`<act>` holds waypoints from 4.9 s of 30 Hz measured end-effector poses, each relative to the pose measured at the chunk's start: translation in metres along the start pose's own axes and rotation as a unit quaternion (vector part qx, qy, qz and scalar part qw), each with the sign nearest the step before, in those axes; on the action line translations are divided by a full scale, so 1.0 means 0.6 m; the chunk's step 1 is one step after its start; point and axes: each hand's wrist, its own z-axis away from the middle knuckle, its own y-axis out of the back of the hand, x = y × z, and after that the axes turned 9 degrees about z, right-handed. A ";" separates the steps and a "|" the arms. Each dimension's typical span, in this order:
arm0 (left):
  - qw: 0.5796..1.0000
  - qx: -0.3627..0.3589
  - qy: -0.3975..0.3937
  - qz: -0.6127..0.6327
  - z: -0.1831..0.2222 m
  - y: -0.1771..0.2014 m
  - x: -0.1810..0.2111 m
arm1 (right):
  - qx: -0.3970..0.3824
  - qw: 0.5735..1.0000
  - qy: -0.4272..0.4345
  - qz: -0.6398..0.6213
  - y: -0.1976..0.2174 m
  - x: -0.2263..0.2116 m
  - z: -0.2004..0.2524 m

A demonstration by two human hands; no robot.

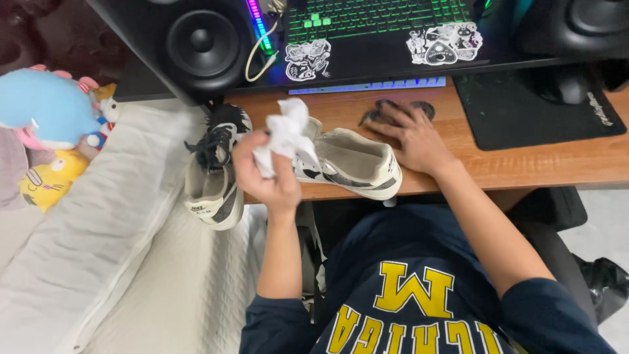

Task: Cleaning sneakers by removing laces, wiping the exterior, and cleaning the insoles with a cloth

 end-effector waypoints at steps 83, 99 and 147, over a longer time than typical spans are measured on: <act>0.541 -0.764 0.239 -0.259 0.008 -0.118 -0.028 | 0.078 0.973 0.085 -0.200 0.028 -0.096 0.053; 0.538 -0.762 0.265 -0.244 -0.038 -0.113 0.030 | 0.080 0.962 0.090 -0.245 0.009 -0.098 0.052; 0.779 -0.506 0.210 0.306 -0.016 -0.068 -0.129 | 0.284 0.897 -0.012 -0.337 -0.010 -0.186 0.083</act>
